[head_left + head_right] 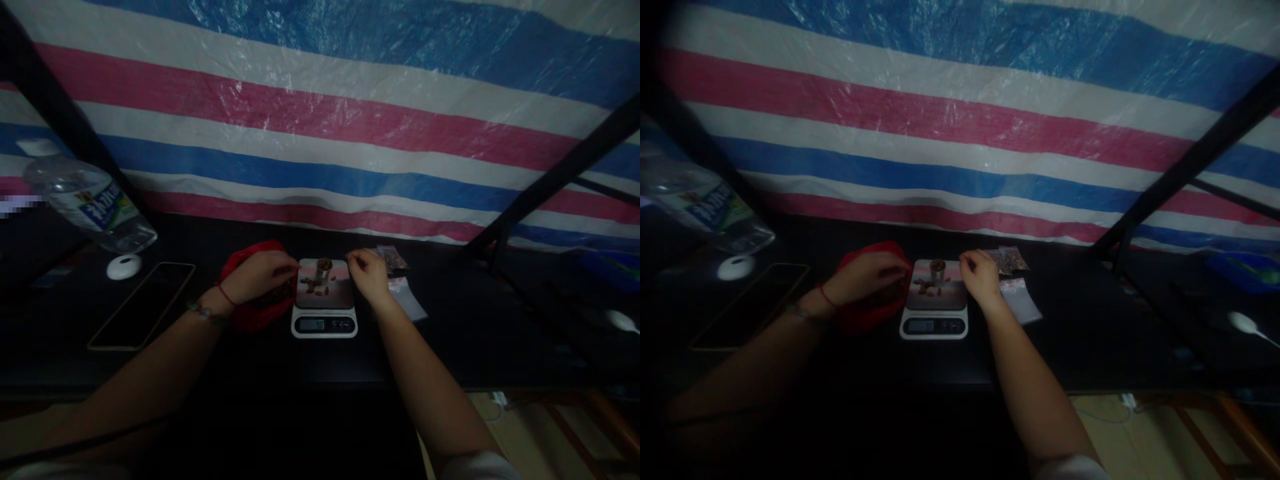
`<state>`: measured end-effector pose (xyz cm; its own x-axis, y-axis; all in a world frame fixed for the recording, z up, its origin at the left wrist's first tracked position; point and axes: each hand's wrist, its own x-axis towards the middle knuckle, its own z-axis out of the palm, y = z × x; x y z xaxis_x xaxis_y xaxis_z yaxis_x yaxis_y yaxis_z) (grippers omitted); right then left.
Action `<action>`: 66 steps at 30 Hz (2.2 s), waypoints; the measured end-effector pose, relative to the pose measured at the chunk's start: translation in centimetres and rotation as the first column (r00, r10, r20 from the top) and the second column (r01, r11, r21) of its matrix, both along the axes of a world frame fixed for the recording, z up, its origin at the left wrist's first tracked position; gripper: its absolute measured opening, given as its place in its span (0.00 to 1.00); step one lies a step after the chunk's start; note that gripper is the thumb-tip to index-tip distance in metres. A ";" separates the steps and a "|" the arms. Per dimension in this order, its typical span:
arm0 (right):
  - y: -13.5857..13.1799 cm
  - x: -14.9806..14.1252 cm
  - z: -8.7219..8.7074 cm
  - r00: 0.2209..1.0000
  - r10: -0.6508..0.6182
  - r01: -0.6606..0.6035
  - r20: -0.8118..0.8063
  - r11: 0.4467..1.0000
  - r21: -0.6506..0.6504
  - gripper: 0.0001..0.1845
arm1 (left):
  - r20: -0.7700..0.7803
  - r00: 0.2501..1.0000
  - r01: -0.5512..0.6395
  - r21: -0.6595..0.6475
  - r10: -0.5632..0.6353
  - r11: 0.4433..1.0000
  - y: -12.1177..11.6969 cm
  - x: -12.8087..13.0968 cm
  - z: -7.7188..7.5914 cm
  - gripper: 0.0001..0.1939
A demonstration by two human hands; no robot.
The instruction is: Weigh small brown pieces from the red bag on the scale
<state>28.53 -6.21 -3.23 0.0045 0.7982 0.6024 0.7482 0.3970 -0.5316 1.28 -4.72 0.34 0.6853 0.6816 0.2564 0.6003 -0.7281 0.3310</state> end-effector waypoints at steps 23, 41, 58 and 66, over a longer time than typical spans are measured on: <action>-0.1 0.0 0.2 1.000 -0.017 0.017 0.009 1.000 0.024 0.09 | 0.129 0.990 0.060 -0.060 -0.052 0.996 -1.9 3.3 -1.0 0.13; -0.2 0.0 0.3 1.000 -0.011 0.011 0.000 1.000 -0.011 0.10 | 0.093 0.968 0.236 -0.039 -0.232 0.971 -1.8 2.5 -0.9 0.22; -0.2 0.0 0.4 1.000 -0.006 0.006 0.007 1.000 -0.009 0.10 | -0.267 0.963 -0.070 -0.163 0.024 0.984 2.1 -3.3 -1.2 0.13; -0.1 0.0 0.3 1.000 -0.004 0.004 0.011 1.000 -0.013 0.11 | -0.268 0.963 -0.070 -0.121 0.035 0.990 2.2 -3.0 -1.6 0.11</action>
